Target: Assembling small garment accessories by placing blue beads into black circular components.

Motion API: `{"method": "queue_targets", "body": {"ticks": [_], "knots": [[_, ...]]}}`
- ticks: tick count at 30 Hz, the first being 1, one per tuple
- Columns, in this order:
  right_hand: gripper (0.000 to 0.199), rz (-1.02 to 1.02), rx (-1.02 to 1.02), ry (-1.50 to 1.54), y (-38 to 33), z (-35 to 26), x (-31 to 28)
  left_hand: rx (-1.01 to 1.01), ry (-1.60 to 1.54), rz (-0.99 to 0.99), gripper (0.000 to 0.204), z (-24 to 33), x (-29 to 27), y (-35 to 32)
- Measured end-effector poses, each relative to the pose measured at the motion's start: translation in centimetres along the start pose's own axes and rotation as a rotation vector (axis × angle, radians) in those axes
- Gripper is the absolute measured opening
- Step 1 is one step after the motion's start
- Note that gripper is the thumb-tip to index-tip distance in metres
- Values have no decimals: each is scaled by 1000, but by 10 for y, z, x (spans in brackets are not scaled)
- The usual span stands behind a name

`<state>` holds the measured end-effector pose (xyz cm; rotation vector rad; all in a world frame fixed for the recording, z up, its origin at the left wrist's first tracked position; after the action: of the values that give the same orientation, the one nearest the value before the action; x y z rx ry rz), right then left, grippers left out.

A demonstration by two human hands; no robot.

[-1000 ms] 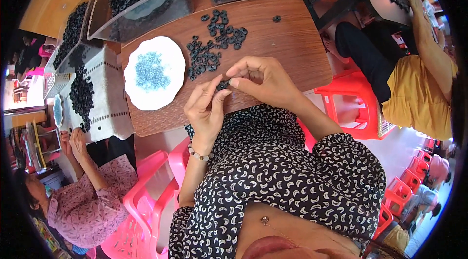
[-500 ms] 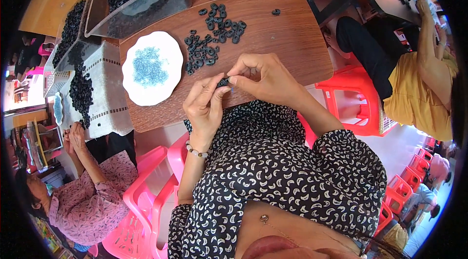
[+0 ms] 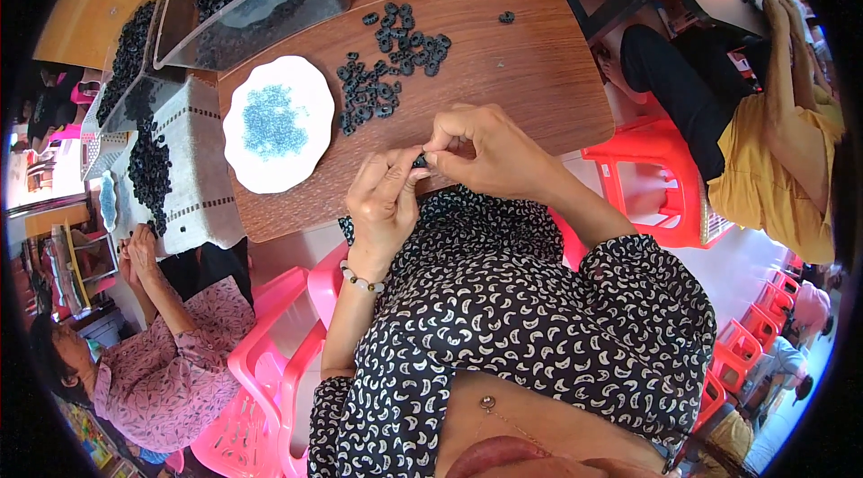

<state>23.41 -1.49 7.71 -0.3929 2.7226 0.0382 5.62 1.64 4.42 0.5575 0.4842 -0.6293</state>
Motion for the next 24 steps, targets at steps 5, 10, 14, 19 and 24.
{"method": "queue_targets", "body": {"ticks": [5,10,14,19,24], "knots": [[11,10,-5,8,1,5,1,33,73,6,24,-3,2,2],[14,-69,58,185,3,26,-3,-55,-3,-96,24,-1,-4,11],[24,-37,89,46,2,33,-9,-143,67,-258,21,-7,-11,16],[24,52,80,-66,4,33,-15,-210,255,-468,13,-5,-20,35],[21,43,31,-150,8,39,-10,6,523,-663,5,1,-8,49]]}}
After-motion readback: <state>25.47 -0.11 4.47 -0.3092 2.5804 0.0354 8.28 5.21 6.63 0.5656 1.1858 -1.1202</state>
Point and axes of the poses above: each hand's wrist, its own y-axis towards the middle knuckle, its own x-axis out of the palm, z = x × y, the point moved 3 cm from there along y, towards the middle knuckle, and after that the axes turned 13 degrees about -z, right-handed, at the moved point
